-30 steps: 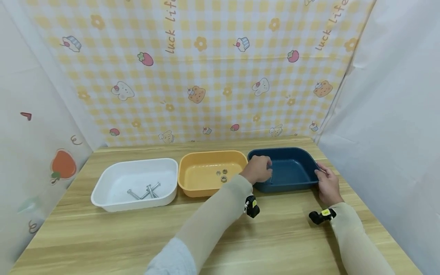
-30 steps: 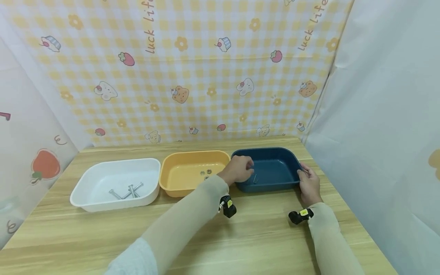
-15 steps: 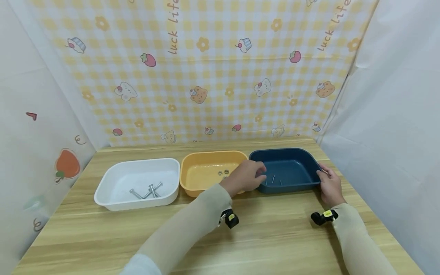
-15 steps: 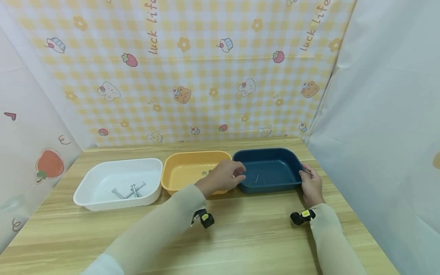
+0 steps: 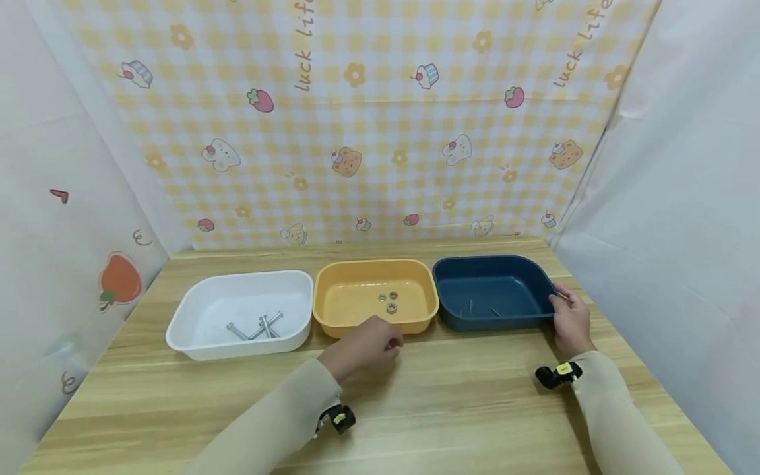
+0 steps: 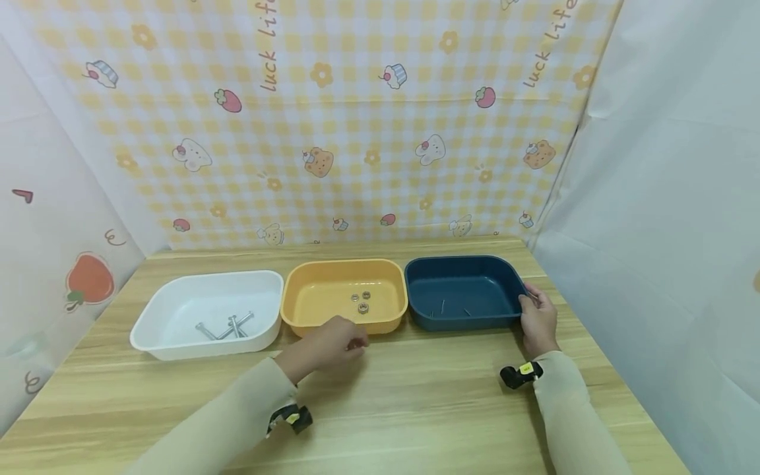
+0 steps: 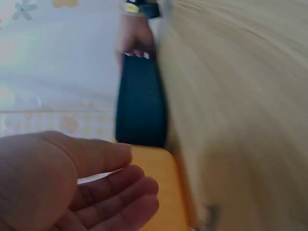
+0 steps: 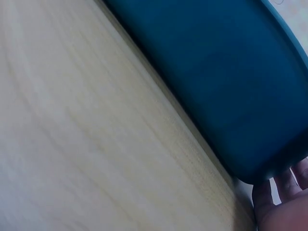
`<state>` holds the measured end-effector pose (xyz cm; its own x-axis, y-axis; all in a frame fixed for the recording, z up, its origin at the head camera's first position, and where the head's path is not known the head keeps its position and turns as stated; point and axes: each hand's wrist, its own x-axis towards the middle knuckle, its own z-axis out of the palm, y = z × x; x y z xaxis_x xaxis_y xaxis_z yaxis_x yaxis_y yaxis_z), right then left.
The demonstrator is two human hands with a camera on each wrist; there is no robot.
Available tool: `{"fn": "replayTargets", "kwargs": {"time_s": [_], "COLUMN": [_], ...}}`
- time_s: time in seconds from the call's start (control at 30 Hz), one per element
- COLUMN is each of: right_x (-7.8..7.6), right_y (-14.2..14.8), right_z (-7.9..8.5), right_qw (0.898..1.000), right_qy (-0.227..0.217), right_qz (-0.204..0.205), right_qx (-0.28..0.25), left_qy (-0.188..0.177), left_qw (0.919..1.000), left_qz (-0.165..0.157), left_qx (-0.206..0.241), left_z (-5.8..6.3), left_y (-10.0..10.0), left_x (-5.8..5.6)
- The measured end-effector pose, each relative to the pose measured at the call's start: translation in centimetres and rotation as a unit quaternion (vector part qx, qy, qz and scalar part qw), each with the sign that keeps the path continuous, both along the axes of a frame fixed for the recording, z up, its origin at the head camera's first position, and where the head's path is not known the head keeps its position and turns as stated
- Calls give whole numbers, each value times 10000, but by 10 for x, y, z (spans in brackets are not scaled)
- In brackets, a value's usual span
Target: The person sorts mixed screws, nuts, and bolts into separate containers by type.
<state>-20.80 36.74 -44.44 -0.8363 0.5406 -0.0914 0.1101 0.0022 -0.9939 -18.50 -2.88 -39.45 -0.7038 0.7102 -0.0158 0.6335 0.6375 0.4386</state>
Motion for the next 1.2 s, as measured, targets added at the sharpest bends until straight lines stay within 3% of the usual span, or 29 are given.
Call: {"fn": "replayTargets", "kwargs": {"time_s": [0.23, 0.6, 0.9, 1.2], "right_x": [1, 1, 0, 1], "right_y": [1, 3, 3, 3], "right_z": [-2, -1, -1, -1], "right_qw": [9999, 9999, 9997, 9997], "right_qy": [96, -8, 11, -46], "right_qz": [25, 145, 231, 233], "right_qx": [-41, -21, 7, 85], "left_qy": [377, 516, 493, 476], "left_qw": [9982, 9973, 9959, 9982], "left_qz": [157, 106, 135, -3], "left_qx": [-431, -520, -741, -373], "left_z": [-17, -26, -26, -14], "left_y": [-20, -28, -27, -13], "left_x": [13, 11, 10, 12]}}
